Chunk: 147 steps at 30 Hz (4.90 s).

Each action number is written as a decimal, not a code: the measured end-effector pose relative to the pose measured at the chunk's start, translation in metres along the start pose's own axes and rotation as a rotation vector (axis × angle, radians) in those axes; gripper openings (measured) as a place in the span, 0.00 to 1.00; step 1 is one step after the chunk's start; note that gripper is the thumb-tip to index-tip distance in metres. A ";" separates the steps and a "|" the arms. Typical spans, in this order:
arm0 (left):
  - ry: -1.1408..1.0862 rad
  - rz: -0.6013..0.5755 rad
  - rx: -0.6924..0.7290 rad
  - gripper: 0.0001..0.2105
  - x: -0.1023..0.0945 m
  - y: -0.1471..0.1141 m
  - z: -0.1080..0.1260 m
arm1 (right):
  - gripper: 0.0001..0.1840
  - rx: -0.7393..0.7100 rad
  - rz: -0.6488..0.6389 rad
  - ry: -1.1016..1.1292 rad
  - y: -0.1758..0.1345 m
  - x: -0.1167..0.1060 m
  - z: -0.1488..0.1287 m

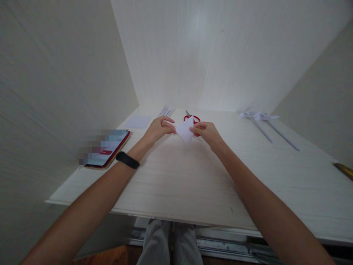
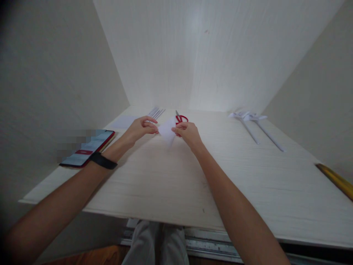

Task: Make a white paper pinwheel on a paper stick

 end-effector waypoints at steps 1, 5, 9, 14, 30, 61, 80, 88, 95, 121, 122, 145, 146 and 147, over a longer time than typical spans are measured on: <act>0.003 0.002 0.003 0.11 0.000 0.000 0.000 | 0.10 -0.003 0.003 -0.005 0.000 0.000 0.000; 0.015 0.005 0.009 0.09 0.000 0.000 0.000 | 0.10 -0.006 0.002 -0.021 -0.001 0.000 -0.003; 0.012 0.004 0.014 0.06 0.000 0.000 0.001 | 0.10 -0.016 0.014 -0.026 -0.002 0.000 -0.005; -0.013 0.005 0.020 0.06 0.000 0.001 0.000 | 0.10 -0.035 0.043 -0.018 -0.002 0.000 -0.006; 0.044 -0.030 0.085 0.10 0.007 -0.002 0.006 | 0.10 -0.118 0.122 0.070 -0.007 0.000 -0.015; 0.808 0.039 0.545 0.12 0.014 -0.013 0.017 | 0.11 -0.221 0.124 0.151 -0.009 0.002 -0.018; 0.158 -0.069 0.379 0.10 0.018 -0.001 0.009 | 0.14 -0.345 0.023 0.082 -0.018 0.015 -0.027; 0.103 -0.086 0.341 0.11 0.019 -0.001 0.008 | 0.22 -0.340 0.029 -0.009 -0.020 0.017 -0.028; 0.124 -0.094 0.321 0.11 0.021 -0.002 0.010 | 0.22 -0.356 0.046 -0.055 -0.024 0.019 -0.030; -0.009 -0.034 0.213 0.13 0.011 0.002 0.003 | 0.12 -0.362 0.052 -0.059 -0.011 0.014 -0.015; -0.005 -0.026 0.212 0.13 0.011 0.002 0.003 | 0.12 -0.361 0.051 -0.064 -0.011 0.014 -0.015; -0.035 -0.099 0.185 0.10 0.015 0.000 0.005 | 0.12 -0.342 0.072 0.042 -0.009 0.012 -0.014; -0.038 -0.100 0.183 0.09 0.015 0.000 0.005 | 0.12 -0.341 0.066 0.049 -0.008 0.013 -0.013; -0.041 -0.101 0.182 0.09 0.015 0.000 0.005 | 0.13 -0.341 0.059 0.055 -0.007 0.013 -0.012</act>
Point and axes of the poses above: each hand's wrist, its own y-axis towards the middle knuckle, its own x-axis out of the palm, z = x × y, the point moved 3 cm from there along y, towards the middle knuckle, and after that the axes turned 9 degrees about x, right-handed, at the moved point
